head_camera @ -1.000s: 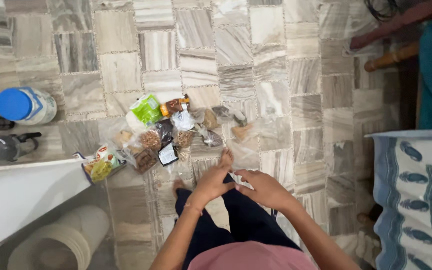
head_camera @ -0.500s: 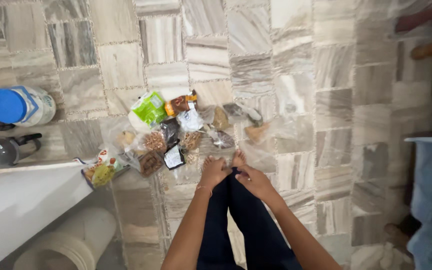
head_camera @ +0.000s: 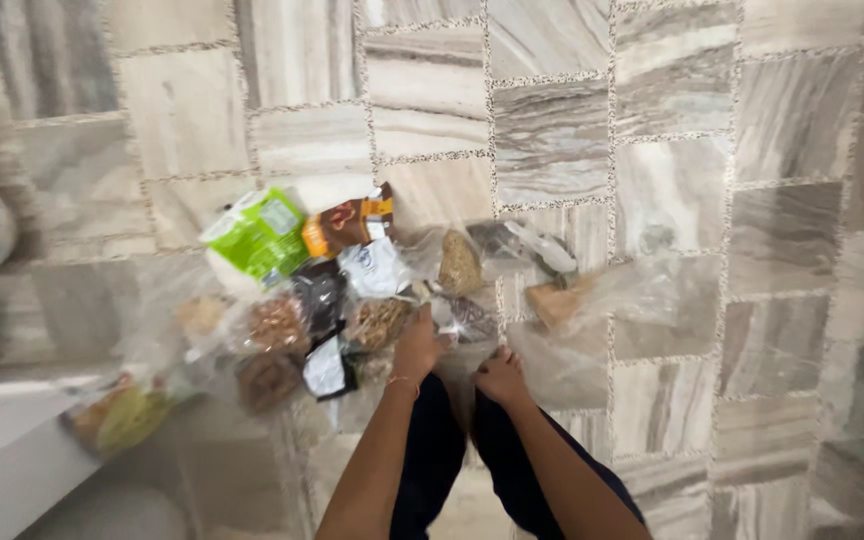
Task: The person repeatedly picks up various packaged food items from the tiled floor and places them into a cardboard box. They handle items such as a bag of suji, a packet of pizza rolls, and several clear plastic bags containing grains or spices, arranging them inside the box.
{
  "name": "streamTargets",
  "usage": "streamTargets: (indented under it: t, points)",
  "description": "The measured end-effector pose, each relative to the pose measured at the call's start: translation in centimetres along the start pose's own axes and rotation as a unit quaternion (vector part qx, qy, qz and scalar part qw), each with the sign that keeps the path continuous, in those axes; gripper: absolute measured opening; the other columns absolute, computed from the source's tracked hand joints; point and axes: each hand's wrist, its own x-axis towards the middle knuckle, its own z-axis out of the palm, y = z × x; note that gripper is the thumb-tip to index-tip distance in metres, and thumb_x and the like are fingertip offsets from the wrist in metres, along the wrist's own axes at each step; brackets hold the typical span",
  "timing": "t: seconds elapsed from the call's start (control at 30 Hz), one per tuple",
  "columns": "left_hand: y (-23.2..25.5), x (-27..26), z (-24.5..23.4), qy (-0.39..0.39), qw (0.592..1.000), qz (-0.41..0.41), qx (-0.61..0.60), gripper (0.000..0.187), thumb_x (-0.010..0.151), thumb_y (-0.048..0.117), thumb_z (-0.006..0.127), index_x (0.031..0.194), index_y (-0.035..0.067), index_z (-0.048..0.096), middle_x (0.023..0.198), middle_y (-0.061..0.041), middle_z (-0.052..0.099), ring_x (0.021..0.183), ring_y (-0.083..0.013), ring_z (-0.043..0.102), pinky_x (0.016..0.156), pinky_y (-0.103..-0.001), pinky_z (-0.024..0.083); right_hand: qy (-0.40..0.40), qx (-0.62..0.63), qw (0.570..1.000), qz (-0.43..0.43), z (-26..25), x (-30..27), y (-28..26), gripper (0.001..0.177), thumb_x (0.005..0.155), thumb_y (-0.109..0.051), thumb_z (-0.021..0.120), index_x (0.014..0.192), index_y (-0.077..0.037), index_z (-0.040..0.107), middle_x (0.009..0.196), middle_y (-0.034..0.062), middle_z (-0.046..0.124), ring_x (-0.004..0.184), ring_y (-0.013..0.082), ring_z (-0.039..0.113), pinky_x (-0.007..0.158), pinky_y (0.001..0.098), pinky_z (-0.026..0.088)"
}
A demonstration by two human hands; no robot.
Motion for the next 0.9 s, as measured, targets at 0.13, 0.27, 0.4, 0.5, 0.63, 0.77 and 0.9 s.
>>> streamTargets:
  t: [0.13,0.27,0.4,0.5,0.63,0.77,0.9]
  points:
    - [-1.5,6.7,3.6,0.031,0.998,-0.049,0.019,0.062,0.086,0.035,0.075,0.131,-0.001,0.053,0.126,-0.024,0.061,0.114,-0.0448,0.061,0.094,-0.053,0.05,-0.027,0.03,0.993,0.108,5.4,6.6,1.1,0.053,0.08,-0.058,0.07,0.108,-0.013,0.077,0.117,0.0213,0.069,0.11,0.0406,0.064,0.095,0.0486,0.048]
    - [-2.3,10.5,7.5,0.132,0.984,-0.107,0.049,0.048,0.092,0.039,0.073,0.119,0.0,0.063,0.125,-0.02,0.063,0.119,-0.0427,0.059,0.098,-0.054,0.047,-0.082,0.142,0.971,0.173,10.9,11.2,1.9,0.067,0.089,-0.062,0.074,0.111,0.001,0.07,0.108,0.0212,0.074,0.096,0.0309,0.07,0.083,0.0413,0.054]
    - [-3.9,11.3,9.3,0.159,0.977,-0.126,0.062,0.061,0.075,0.036,0.082,0.119,-0.002,0.063,0.136,-0.022,0.057,0.131,-0.0423,0.046,0.109,-0.056,0.036,-0.016,0.621,0.751,0.222,16.1,12.1,0.6,0.05,0.09,-0.045,0.07,0.112,0.0,0.067,0.105,0.0185,0.073,0.091,0.0296,0.068,0.079,0.0423,0.054]
    - [-4.2,12.0,9.1,0.17,0.976,-0.128,0.052,0.072,0.068,0.035,0.086,0.121,-0.004,0.059,0.145,-0.025,0.048,0.138,-0.043,0.036,0.109,-0.065,0.019,-0.043,0.727,0.625,0.282,16.6,13.1,-1.2,0.043,0.091,-0.038,0.067,0.109,0.001,0.068,0.102,0.0191,0.073,0.088,0.0308,0.069,0.077,0.0438,0.054]
    - [-3.9,11.9,8.4,0.094,0.987,-0.118,0.048,0.081,0.066,0.031,0.087,0.132,-0.001,0.051,0.143,-0.022,0.05,0.143,-0.0396,0.031,0.113,-0.069,0.003,0.093,0.681,0.655,0.313,15.0,13.2,-3.4,0.034,0.093,-0.029,0.062,0.106,0.002,0.068,0.098,0.0199,0.074,0.084,0.0323,0.069,0.075,0.0457,0.054]
    - [-2.6,11.3,9.2,0.019,0.99,-0.082,0.112,0.071,0.071,0.034,0.082,0.134,0.014,0.054,0.132,-0.016,0.062,0.145,-0.0343,0.036,0.122,-0.063,0.008,0.182,0.56,0.743,0.319,12.0,12.6,-4.3,0.027,0.094,-0.02,0.057,0.103,0.003,0.068,0.094,0.0206,0.074,0.081,0.0339,0.07,0.072,0.0475,0.054]
    - [-1.9,10.8,11.2,-0.01,0.989,-0.122,0.086,0.08,0.079,0.033,0.076,0.147,0.007,0.043,0.115,-0.019,0.073,0.126,-0.0391,0.059,0.12,-0.065,0.019,0.245,0.428,0.834,0.248,9.5,11.6,-3.3,0.028,0.096,-0.019,0.055,0.099,0.005,0.068,0.092,0.0253,0.072,0.081,0.0378,0.068,0.074,0.0484,0.052]
